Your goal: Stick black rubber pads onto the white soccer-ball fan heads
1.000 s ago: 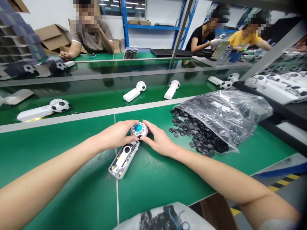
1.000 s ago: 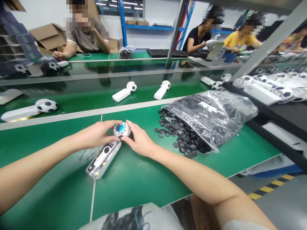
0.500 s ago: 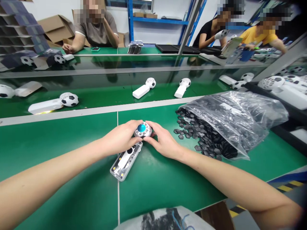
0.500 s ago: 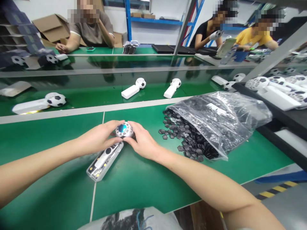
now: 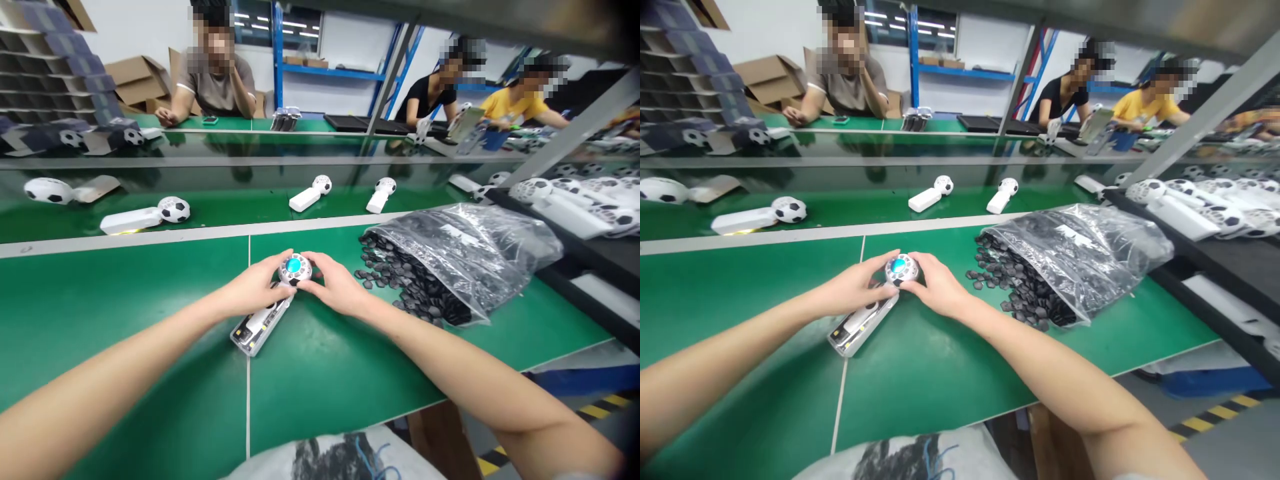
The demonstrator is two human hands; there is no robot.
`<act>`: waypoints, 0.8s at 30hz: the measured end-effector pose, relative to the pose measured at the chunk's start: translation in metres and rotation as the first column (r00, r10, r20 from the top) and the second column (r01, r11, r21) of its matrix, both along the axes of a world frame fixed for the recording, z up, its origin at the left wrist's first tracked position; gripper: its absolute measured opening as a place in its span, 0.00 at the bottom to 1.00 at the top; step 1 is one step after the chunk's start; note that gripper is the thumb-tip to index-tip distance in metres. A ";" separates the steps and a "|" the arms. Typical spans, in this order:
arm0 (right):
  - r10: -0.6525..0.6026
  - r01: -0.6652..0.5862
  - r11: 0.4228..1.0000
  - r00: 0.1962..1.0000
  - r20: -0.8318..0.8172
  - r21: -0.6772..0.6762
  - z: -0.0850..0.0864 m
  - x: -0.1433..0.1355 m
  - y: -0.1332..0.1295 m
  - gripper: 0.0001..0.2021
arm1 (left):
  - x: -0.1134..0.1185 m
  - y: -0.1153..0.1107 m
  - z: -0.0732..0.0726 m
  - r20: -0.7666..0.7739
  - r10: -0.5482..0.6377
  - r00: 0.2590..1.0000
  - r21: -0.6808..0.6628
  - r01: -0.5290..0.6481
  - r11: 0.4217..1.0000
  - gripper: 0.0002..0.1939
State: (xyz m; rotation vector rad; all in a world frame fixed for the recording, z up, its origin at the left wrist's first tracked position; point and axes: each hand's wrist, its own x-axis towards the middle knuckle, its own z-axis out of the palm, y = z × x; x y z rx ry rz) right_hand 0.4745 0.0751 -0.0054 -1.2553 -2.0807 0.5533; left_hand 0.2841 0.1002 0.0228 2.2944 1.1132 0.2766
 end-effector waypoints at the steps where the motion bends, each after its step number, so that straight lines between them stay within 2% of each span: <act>1: 0.018 -0.019 1.000 0.999 0.044 0.009 0.004 0.005 0.000 0.23 | -0.002 -0.004 -0.003 0.018 0.029 0.999 -0.023 -0.029 0.999 0.41; 3: 0.020 -0.026 0.999 0.990 0.136 0.039 0.013 0.022 -0.002 0.20 | -0.004 -0.012 -0.008 0.023 0.082 0.996 -0.017 -0.081 0.997 0.47; 4: -0.008 -0.001 0.999 0.984 0.180 0.054 0.016 0.034 -0.004 0.16 | -0.005 -0.015 -0.009 0.012 0.094 0.995 0.003 -0.094 0.996 0.46; 7: -0.176 0.158 0.984 0.944 0.279 0.084 0.021 0.072 -0.011 0.06 | -0.006 -0.016 -0.009 -0.080 0.074 0.994 0.054 -0.070 0.996 0.40; 11: -0.315 0.304 0.949 0.890 0.331 0.086 0.020 0.109 -0.024 0.05 | -0.005 -0.007 -0.003 -0.242 0.040 0.969 0.138 -0.007 0.990 0.38; 13: -0.318 0.311 0.947 0.888 0.333 0.076 0.016 0.113 -0.028 0.06 | -0.004 -0.003 -0.003 -0.273 0.040 0.961 0.182 0.011 0.983 0.37; 17: -0.285 0.286 0.957 0.888 0.361 0.052 0.010 0.103 -0.029 0.07 | 0.000 -0.002 -0.004 -0.275 0.030 0.961 0.251 0.042 0.967 0.36; 21: -0.280 0.320 0.947 0.836 0.471 -0.006 0.009 0.095 -0.026 0.06 | 0.001 -0.004 -0.004 -0.293 0.018 0.956 0.240 0.055 0.969 0.35; 24: -0.260 0.338 0.938 0.839 0.478 -0.082 0.009 0.098 -0.024 0.05 | 0.000 -0.003 -0.004 -0.276 -0.004 0.961 0.235 0.071 0.969 0.35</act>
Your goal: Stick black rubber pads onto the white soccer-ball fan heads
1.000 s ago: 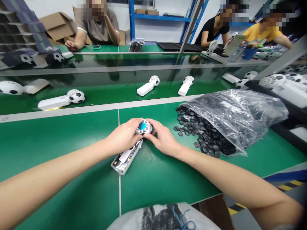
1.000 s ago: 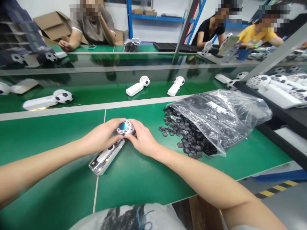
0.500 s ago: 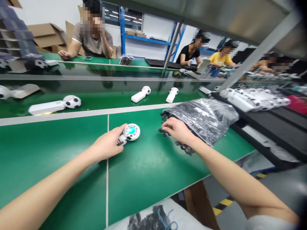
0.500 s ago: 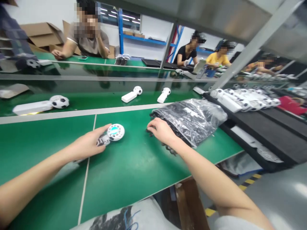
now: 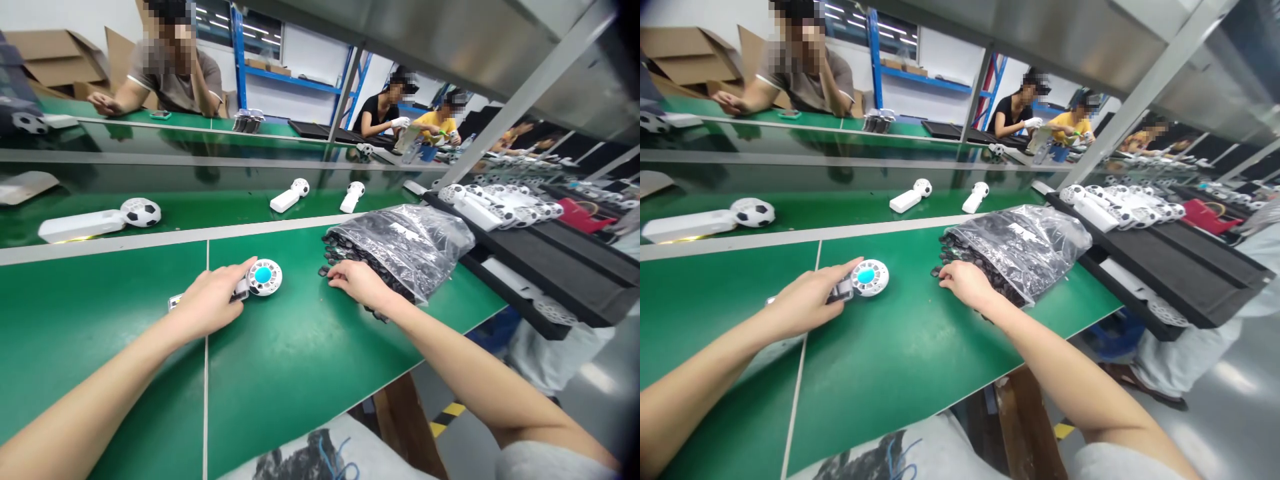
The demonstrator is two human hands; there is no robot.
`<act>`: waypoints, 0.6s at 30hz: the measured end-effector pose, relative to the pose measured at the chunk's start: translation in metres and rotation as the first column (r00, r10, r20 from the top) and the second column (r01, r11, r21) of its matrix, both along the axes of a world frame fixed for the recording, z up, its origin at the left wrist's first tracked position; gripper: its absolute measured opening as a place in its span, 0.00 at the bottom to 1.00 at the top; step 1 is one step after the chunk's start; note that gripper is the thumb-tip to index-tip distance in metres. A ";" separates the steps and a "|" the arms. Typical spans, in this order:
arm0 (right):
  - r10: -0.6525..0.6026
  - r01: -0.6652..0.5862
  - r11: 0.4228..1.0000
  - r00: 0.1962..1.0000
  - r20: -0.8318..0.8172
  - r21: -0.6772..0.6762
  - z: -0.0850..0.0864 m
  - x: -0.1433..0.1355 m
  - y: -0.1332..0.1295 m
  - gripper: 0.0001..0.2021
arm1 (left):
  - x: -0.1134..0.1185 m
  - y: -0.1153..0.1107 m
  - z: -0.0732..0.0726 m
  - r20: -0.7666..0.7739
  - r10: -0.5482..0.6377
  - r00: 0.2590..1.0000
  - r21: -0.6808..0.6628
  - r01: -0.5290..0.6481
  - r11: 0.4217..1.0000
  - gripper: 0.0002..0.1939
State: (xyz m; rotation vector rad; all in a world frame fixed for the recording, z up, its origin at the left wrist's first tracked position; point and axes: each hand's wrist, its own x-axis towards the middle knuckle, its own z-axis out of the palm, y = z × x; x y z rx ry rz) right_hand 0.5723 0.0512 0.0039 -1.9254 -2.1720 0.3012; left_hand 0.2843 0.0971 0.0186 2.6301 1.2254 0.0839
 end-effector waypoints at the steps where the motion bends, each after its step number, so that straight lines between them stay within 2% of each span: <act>1: 0.003 -0.003 1.000 1.000 -0.016 -0.011 0.000 0.002 0.000 0.04 | 0.000 0.000 0.000 0.011 -0.008 1.000 0.010 0.008 1.000 0.35; 6: 0.062 -0.065 0.997 0.994 -0.086 -0.041 0.003 0.002 -0.005 0.03 | -0.004 0.003 -0.003 0.051 -0.031 0.998 0.023 0.030 0.999 0.35; 12: 0.255 -0.248 0.967 0.943 -0.215 0.060 0.016 -0.028 -0.014 0.07 | -0.008 0.007 -0.003 0.067 -0.052 0.996 -0.017 0.053 0.998 0.36; 18: 0.199 -0.228 0.972 0.930 -0.309 -0.062 0.020 -0.051 -0.013 0.08 | -0.008 0.006 -0.002 0.045 0.004 0.999 0.014 -0.005 1.000 0.32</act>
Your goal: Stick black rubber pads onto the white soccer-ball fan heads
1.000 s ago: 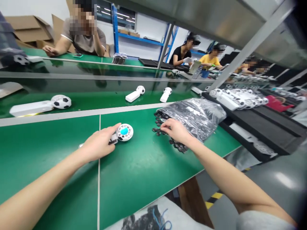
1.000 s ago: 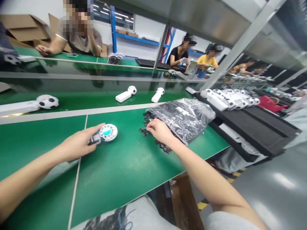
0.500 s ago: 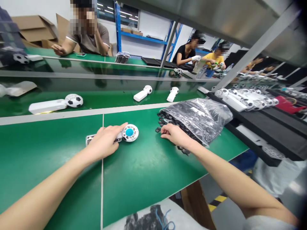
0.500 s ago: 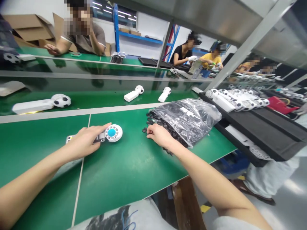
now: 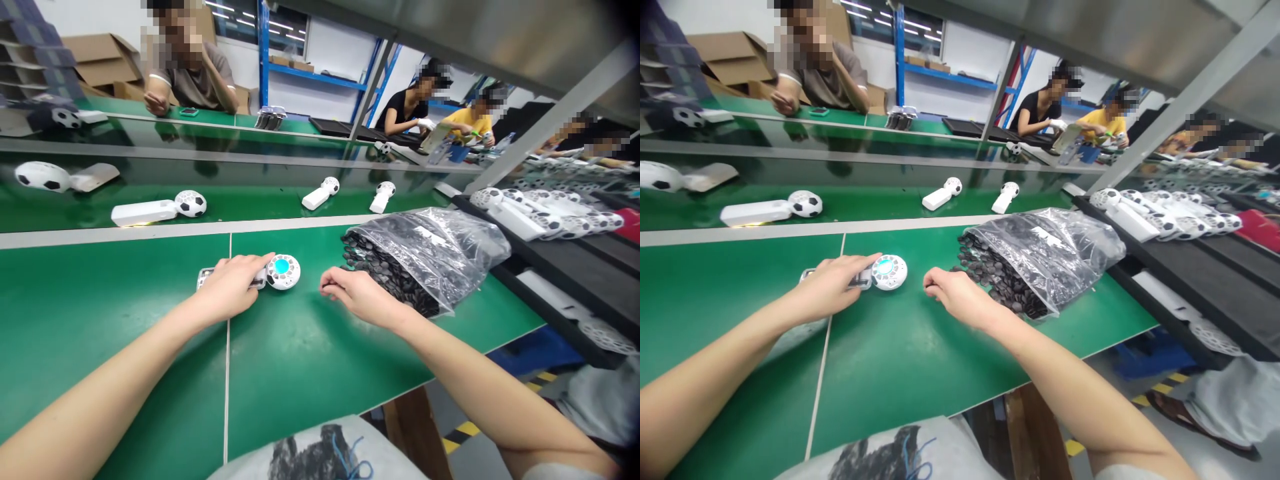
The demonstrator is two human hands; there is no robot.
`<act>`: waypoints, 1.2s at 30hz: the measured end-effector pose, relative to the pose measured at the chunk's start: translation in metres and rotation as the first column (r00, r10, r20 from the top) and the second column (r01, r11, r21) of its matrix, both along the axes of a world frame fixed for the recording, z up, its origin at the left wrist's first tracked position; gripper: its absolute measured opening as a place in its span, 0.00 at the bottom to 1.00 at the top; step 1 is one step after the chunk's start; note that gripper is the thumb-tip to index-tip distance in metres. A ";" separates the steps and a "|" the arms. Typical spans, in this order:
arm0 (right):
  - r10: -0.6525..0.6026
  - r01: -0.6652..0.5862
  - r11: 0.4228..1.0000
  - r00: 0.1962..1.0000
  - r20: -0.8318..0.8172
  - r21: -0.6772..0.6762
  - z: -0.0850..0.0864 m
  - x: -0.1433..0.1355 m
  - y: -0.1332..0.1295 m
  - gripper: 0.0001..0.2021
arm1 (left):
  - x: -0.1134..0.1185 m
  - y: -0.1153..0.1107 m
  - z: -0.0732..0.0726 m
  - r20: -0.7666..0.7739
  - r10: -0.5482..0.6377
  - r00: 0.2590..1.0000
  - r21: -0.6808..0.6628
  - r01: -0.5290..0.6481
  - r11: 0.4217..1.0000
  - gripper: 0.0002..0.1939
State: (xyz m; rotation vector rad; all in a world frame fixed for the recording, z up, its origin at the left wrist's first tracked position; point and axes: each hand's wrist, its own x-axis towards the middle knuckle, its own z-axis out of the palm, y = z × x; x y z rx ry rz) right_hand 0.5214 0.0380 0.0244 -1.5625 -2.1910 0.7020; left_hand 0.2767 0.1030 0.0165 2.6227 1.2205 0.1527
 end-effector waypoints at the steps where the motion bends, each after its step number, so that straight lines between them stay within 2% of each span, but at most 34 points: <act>1: -0.001 0.000 1.000 1.000 -0.012 -0.022 0.000 -0.001 0.000 0.09 | 0.000 0.000 0.000 -0.003 0.006 1.000 0.011 -0.006 1.000 0.32; 4: 0.013 -0.013 1.000 0.999 0.031 0.000 0.000 -0.002 0.001 0.09 | 0.000 0.000 0.000 -0.002 0.003 1.000 0.020 -0.003 1.000 0.32; 8: -0.033 0.013 0.986 0.992 0.118 0.168 0.001 -0.003 0.001 0.07 | -0.001 0.000 -0.001 0.013 0.005 1.000 0.018 -0.005 1.000 0.32; 12: -0.023 0.006 0.935 0.999 0.044 0.355 0.000 -0.010 0.006 0.06 | 0.000 0.000 -0.003 0.044 0.014 0.999 0.033 -0.015 0.999 0.30; 14: 0.002 0.014 0.905 0.999 -0.038 0.425 -0.002 -0.015 0.009 0.05 | 0.004 0.000 -0.004 0.066 0.029 0.997 0.044 -0.032 0.999 0.32; 16: 0.015 0.042 0.922 0.990 -0.143 0.385 -0.006 -0.022 0.013 0.04 | 0.009 0.000 -0.005 0.089 0.045 0.995 0.051 -0.050 0.997 0.36; 18: 0.020 0.047 0.960 0.971 -0.236 0.276 -0.012 -0.028 0.016 0.02 | 0.014 0.001 -0.005 0.105 0.053 0.993 0.049 -0.058 0.997 0.39; 20: 0.027 0.038 0.974 0.959 -0.282 0.225 -0.017 -0.032 0.020 0.02 | 0.018 0.001 -0.005 0.120 0.058 0.991 0.046 -0.064 0.997 0.40; 26: 0.060 0.016 0.955 0.967 -0.249 0.295 -0.020 -0.038 0.030 0.01 | 0.020 0.002 -0.005 0.195 0.082 0.977 0.018 -0.087 0.996 0.37; 36: 0.103 -0.038 0.967 0.962 -0.252 0.250 -0.013 -0.040 0.036 0.03 | 0.020 0.003 -0.004 0.271 0.099 0.958 -0.022 -0.097 0.995 0.29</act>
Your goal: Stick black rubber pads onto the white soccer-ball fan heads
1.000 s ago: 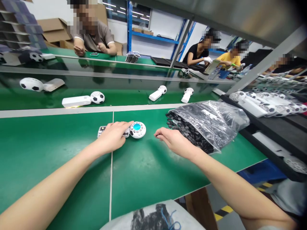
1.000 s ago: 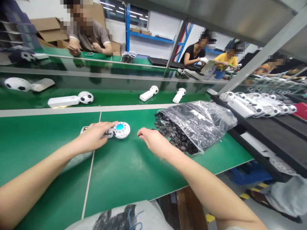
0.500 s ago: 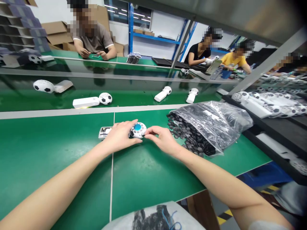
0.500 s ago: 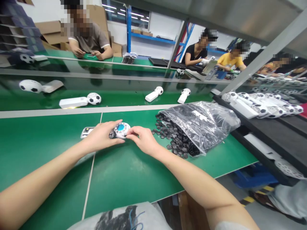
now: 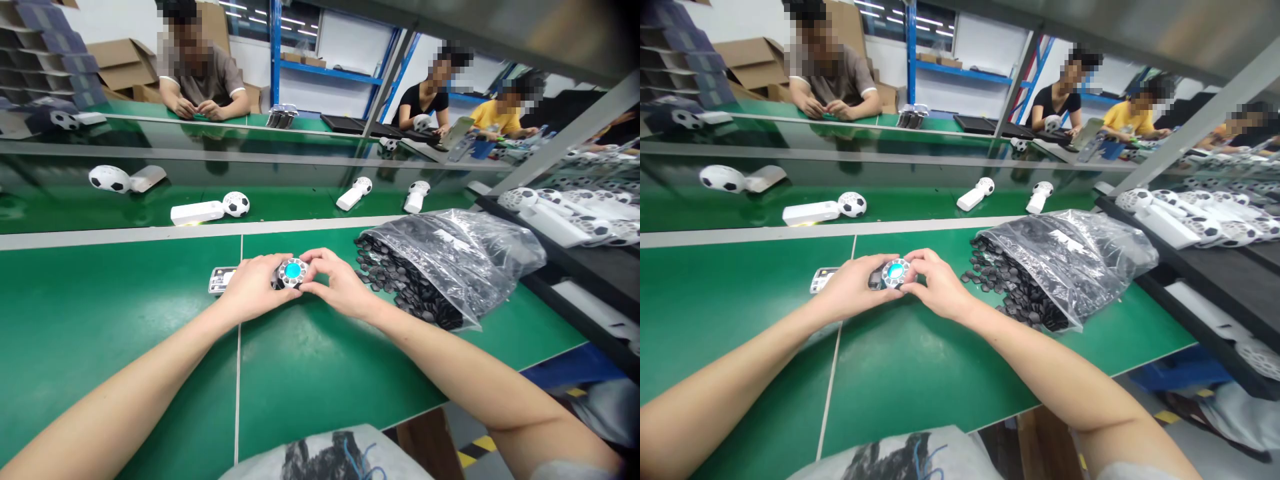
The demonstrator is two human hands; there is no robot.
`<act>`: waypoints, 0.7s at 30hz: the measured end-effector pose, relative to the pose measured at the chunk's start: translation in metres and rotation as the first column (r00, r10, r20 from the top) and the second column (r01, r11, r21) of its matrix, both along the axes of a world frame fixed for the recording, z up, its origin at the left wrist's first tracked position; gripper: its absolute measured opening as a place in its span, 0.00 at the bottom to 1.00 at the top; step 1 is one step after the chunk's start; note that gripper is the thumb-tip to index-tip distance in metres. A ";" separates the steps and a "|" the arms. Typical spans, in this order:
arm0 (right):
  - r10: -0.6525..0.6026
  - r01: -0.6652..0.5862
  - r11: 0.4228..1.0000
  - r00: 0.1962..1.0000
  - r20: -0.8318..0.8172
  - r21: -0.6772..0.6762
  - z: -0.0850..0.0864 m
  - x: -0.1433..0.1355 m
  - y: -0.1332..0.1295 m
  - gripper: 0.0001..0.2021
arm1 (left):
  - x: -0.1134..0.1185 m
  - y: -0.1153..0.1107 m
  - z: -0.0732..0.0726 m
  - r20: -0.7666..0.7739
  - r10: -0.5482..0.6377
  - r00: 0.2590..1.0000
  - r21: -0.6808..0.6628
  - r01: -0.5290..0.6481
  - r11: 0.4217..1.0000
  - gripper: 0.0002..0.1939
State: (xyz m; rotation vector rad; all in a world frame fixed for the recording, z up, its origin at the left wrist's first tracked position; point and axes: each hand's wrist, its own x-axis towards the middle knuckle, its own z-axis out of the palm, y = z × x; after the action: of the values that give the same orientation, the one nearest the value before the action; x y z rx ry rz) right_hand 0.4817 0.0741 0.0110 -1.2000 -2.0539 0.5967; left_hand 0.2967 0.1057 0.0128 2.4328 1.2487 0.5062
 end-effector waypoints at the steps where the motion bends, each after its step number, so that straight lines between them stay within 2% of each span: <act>1: -0.007 0.007 1.000 1.000 -0.005 -0.024 0.000 0.001 0.001 0.04 | 0.000 0.000 0.001 0.006 0.004 1.000 -0.009 -0.004 1.000 0.29; 4: -0.013 0.011 0.994 1.000 -0.016 -0.111 -0.002 0.003 0.004 0.15 | 0.001 -0.001 0.002 0.014 0.017 1.000 -0.027 -0.016 0.999 0.29; 7: 0.034 -0.031 0.985 0.999 0.014 -0.170 -0.002 0.005 0.008 0.23 | 0.002 -0.001 0.002 0.025 0.019 0.999 -0.038 -0.018 0.999 0.29; 13: 0.063 -0.046 0.981 0.994 0.085 -0.188 0.001 0.006 0.014 0.25 | 0.002 0.002 0.001 0.014 0.037 0.999 -0.040 -0.037 0.999 0.29; 21: 0.054 -0.045 0.975 0.998 0.035 -0.219 0.002 0.008 0.012 0.23 | 0.001 0.007 0.001 0.038 0.024 0.999 -0.091 -0.020 0.996 0.30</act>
State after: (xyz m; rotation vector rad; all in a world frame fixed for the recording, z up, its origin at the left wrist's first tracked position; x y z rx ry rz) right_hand 0.4893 0.0863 0.0125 -1.2966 -2.0996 0.8462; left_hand 0.2974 0.1130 0.0141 2.3259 1.2557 0.4902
